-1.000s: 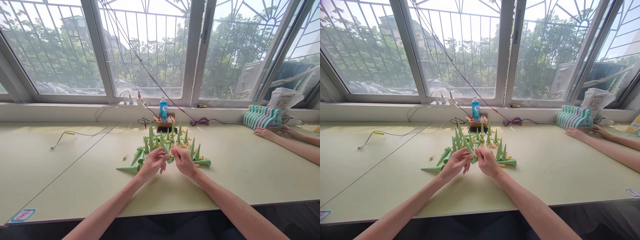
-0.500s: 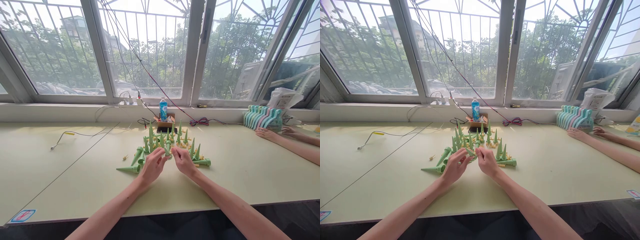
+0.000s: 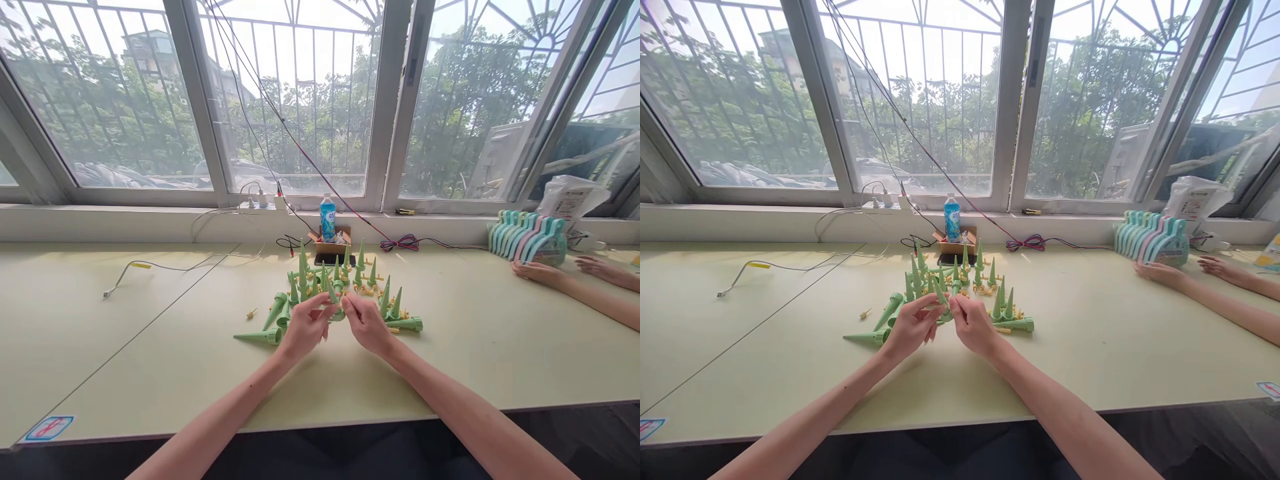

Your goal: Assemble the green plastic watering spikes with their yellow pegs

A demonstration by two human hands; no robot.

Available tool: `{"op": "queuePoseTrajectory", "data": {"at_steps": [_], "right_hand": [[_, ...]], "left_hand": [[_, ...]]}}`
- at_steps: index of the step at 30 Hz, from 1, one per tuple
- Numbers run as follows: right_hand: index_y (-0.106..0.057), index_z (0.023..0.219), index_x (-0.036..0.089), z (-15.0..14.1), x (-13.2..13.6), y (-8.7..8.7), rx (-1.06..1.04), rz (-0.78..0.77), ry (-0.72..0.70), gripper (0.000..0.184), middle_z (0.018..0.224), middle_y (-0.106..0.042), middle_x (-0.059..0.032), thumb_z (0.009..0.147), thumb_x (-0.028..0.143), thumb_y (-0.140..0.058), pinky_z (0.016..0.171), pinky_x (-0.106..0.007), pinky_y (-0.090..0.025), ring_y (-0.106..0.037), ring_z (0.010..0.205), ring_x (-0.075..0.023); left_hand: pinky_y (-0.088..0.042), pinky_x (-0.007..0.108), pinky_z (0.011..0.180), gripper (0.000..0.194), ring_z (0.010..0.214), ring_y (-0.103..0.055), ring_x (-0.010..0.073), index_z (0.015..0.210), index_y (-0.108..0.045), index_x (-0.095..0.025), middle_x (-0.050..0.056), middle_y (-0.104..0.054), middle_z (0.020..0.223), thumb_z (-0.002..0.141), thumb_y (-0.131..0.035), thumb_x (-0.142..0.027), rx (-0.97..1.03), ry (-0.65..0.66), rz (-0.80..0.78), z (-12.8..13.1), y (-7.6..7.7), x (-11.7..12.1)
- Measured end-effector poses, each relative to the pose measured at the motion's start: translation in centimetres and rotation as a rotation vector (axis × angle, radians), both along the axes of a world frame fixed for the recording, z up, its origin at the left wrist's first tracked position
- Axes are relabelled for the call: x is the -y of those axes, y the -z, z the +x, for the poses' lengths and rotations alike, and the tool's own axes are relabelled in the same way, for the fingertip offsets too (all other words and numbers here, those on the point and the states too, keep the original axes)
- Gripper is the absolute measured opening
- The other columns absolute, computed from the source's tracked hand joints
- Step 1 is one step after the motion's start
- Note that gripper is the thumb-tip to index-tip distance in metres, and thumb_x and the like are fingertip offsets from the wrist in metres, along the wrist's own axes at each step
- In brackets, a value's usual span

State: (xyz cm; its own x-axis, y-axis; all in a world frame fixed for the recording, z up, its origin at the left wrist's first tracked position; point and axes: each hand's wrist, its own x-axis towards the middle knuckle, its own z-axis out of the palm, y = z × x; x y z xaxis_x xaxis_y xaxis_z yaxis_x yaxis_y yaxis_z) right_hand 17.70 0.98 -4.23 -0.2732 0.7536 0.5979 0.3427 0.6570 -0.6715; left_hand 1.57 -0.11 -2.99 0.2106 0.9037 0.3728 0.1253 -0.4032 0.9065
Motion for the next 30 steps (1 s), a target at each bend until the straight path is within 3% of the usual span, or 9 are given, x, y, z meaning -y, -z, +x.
{"op": "queuePoseTrajectory", "data": {"at_steps": [7, 14, 20, 26, 30], "right_hand": [[-0.027, 0.066, 0.021, 0.0, 0.3, 0.3, 0.102, 0.025, -0.035, 0.036, 0.054, -0.028, 0.0062, 0.097, 0.037, -0.038, 0.048, -0.025, -0.022, -0.024, 0.048, -0.0091], [-0.026, 0.065, 0.021, 0.0, 0.5, 0.2, 0.176, 0.045, -0.012, 0.036, 0.053, -0.029, 0.0068, 0.096, 0.036, -0.038, 0.048, -0.024, -0.023, -0.024, 0.047, -0.0087], [-0.027, 0.065, 0.022, -0.1, 0.6, 0.1, 0.205, 0.082, -0.015, 0.035, 0.053, -0.030, 0.0069, 0.096, 0.036, -0.037, 0.051, -0.024, -0.027, -0.024, 0.047, -0.0091], [-0.029, 0.067, 0.021, -0.1, 1.0, -0.3, 0.252, 0.118, -0.022, 0.032, 0.056, -0.034, 0.0059, 0.096, 0.032, -0.038, 0.050, -0.024, -0.024, -0.025, 0.048, -0.0089], [-0.030, 0.067, 0.021, 0.0, 1.0, -0.4, 0.260, 0.135, -0.033, 0.031, 0.056, -0.035, 0.0055, 0.095, 0.030, -0.039, 0.050, -0.024, -0.023, -0.026, 0.048, -0.0087]], "left_hand": [[-0.035, 0.020, 0.038, 0.042, 0.034, -0.044, 0.0085, 0.109, -0.067, -0.011, -0.005, -0.048, 0.040, 0.085, -0.061, -0.046, 0.063, 0.114, -0.170, -0.3, -0.6, 0.1], [-0.039, 0.022, 0.043, 0.049, 0.040, -0.045, 0.0084, 0.118, -0.065, -0.012, -0.004, -0.050, 0.047, 0.085, -0.061, -0.048, 0.085, 0.219, -0.261, -0.7, -0.5, -0.1], [-0.038, 0.021, 0.042, 0.041, 0.044, -0.047, 0.0091, 0.107, -0.068, -0.013, -0.003, -0.047, 0.051, 0.085, -0.061, -0.047, 0.091, 0.266, -0.281, -0.9, -0.4, -0.2], [-0.037, 0.020, 0.040, 0.039, 0.044, -0.043, 0.0065, 0.096, -0.069, -0.012, -0.002, -0.048, 0.059, 0.085, -0.060, -0.049, 0.085, 0.307, -0.294, -0.8, -0.6, -0.1], [-0.035, 0.020, 0.039, 0.042, 0.044, -0.042, 0.0061, 0.098, -0.068, -0.012, -0.001, -0.050, 0.062, 0.084, -0.060, -0.051, 0.068, 0.323, -0.308, -0.9, -0.6, -0.1]]}}
